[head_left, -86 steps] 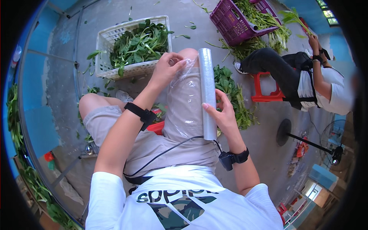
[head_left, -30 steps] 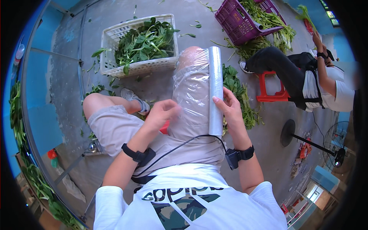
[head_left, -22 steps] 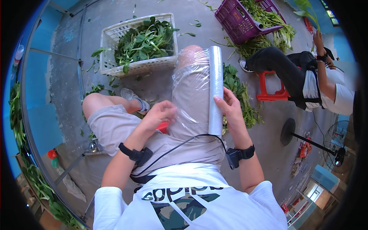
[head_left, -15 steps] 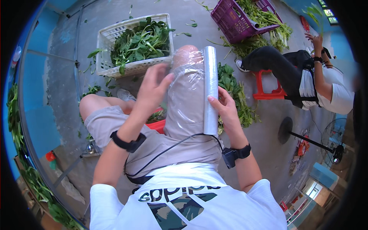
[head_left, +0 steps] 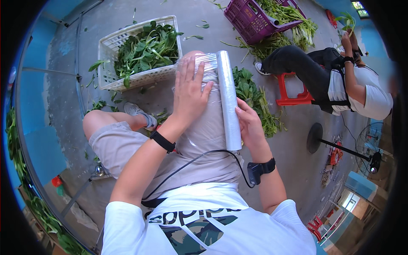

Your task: Picking and wrapping bok choy leaves in plastic wrap using the thigh as a base.

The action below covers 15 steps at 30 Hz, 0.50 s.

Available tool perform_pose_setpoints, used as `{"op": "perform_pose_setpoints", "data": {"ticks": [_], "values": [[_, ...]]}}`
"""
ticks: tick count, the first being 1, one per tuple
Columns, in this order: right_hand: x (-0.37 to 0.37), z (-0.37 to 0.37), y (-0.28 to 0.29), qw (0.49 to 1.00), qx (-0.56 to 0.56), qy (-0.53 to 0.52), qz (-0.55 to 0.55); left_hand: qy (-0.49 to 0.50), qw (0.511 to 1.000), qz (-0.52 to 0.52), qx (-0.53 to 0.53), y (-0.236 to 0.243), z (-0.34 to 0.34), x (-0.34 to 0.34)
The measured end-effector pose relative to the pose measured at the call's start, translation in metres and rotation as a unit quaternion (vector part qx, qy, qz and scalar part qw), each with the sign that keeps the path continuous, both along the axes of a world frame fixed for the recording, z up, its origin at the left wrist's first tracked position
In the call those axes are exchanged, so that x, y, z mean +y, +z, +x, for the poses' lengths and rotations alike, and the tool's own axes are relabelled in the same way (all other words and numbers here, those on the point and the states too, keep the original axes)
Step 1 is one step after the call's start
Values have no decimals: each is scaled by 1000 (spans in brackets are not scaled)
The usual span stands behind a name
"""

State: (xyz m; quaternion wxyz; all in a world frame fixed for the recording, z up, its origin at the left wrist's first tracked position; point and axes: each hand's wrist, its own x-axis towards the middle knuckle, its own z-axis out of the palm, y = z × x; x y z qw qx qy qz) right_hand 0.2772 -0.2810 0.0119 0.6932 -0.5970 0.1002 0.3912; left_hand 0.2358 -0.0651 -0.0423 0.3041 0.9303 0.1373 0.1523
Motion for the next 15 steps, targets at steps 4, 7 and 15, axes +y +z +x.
{"op": "perform_pose_setpoints", "data": {"ticks": [4, 7, 15], "values": [[-3, 4, 0, 987, 88, -19, 130, 8, 1000, -3, -1, -2, 0, 2], [-6, 10, -7, 975, 143, -37, 166, 6, 1000, -7, 2, 0, 0, 2], [-3, 17, -14, 996, 47, 69, 11, 8, 1000, -8, 4, 0, -3, 4]]}}
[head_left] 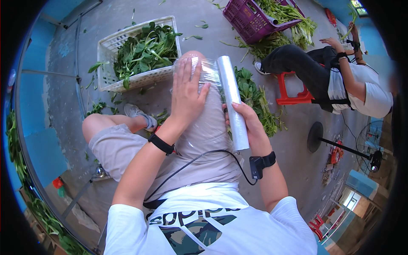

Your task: Picking and wrapping bok choy leaves in plastic wrap using the thigh as a base.

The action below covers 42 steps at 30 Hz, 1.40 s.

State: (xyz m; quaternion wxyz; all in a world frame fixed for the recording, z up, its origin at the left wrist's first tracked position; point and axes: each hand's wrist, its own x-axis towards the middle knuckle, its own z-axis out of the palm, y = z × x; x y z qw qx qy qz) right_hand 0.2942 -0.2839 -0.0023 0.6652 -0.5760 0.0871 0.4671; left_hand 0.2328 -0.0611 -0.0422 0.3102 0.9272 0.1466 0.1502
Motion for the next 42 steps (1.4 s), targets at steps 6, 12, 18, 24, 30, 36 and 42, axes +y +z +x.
{"op": "perform_pose_setpoints", "data": {"ticks": [6, 12, 18, 24, 30, 36, 42], "values": [[-6, 4, 9, 997, 29, -65, 7, -8, 1000, -10, -6, -3, -1, 5], [-16, 11, 5, 989, 98, -67, 87, -8, 1000, -7, -8, -3, -5, 7], [-12, 7, 9, 999, 20, -42, 22, -38, 999, -24, -22, -7, -5, 11], [-18, 3, 15, 997, -6, -82, 13, -42, 983, -157, -84, -14, -5, 13], [-13, -2, 20, 997, -22, -71, 16, 247, 833, -494, 8, -36, -3, 51], [-10, -6, 24, 998, -37, -48, 15, 180, 844, -506, -11, -41, -2, 59], [-7, -5, 28, 998, -46, -40, 21, 173, 809, -562, -10, -50, -5, 66]]}}
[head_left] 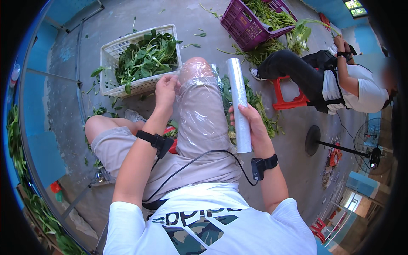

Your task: Picking and wrapping bok choy leaves in plastic wrap using the thigh as a base.

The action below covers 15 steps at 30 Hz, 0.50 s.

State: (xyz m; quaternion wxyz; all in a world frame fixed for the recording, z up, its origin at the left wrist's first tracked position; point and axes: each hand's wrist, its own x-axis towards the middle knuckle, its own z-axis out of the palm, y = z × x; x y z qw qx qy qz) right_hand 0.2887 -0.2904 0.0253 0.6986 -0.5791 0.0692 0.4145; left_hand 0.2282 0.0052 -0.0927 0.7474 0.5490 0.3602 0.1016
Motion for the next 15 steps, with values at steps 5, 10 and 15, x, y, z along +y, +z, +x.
{"op": "perform_pose_setpoints", "data": {"ticks": [5, 10, 15], "values": [[1, 0, 2, 1000, 2, -17, -1, 91, 991, -43, -93, 5, 1, 8], [9, -5, 7, 1000, 7, -12, 17, 133, 985, -68, -92, 25, 4, 15], [20, -9, 8, 999, 21, -15, 45, 112, 990, -75, -31, 21, 3, 26]]}}
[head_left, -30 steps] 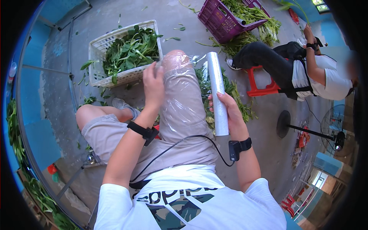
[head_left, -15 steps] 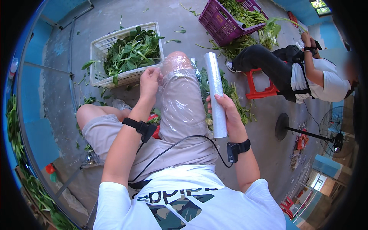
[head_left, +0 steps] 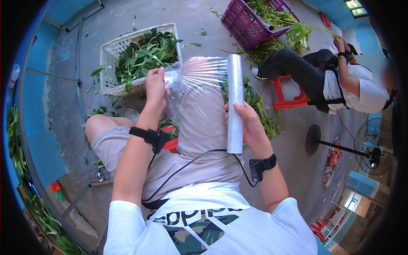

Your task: Picking and wrapping bok choy leaves in plastic wrap using the thigh as a base.

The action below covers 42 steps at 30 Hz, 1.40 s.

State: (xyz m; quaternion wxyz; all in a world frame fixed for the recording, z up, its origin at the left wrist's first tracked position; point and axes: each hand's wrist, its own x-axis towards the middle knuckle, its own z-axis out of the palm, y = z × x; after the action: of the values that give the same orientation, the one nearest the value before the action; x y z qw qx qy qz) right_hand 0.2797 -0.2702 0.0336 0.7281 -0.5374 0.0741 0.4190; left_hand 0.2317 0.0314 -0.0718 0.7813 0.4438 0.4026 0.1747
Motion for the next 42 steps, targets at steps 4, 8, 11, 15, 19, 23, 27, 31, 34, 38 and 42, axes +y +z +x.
{"op": "perform_pose_setpoints", "data": {"ticks": [4, 8, 11, 15, 19, 23, 27, 31, 34, 38, 42], "values": [[-4, 3, -22, 998, -14, 18, -60, -78, 993, 1, 92, -24, -3, 6], [-3, 2, -31, 994, -18, 8, -104, -108, 991, -34, 66, -36, -12, 12], [1, 7, -33, 990, -6, -3, -139, -59, 984, 57, 161, -23, -6, 16], [4, 15, -31, 967, -75, 47, -239, -86, 898, 429, 40, 27, 20, -9], [12, 26, -26, 960, -127, 60, -242, -198, 787, 584, -20, 60, 37, -50], [17, 39, -21, 951, -206, 52, -224, -266, 624, 735, 5, 41, 43, -74], [35, 73, -37, 942, -217, 70, -248, -304, 631, 714, 24, 32, 41, -75], [62, 95, -34, 944, -180, 80, -264, -305, 637, 708, 27, 32, 39, -76], [72, 117, -52, 954, -127, 142, -230, -309, 634, 709, 24, 27, 39, -76], [83, 130, -76, 965, -142, 175, -133, -303, 627, 717, 30, 30, 39, -71], [88, 129, -94, 963, -235, 87, -101, -280, 630, 724, 25, 36, 42, -70]]}}
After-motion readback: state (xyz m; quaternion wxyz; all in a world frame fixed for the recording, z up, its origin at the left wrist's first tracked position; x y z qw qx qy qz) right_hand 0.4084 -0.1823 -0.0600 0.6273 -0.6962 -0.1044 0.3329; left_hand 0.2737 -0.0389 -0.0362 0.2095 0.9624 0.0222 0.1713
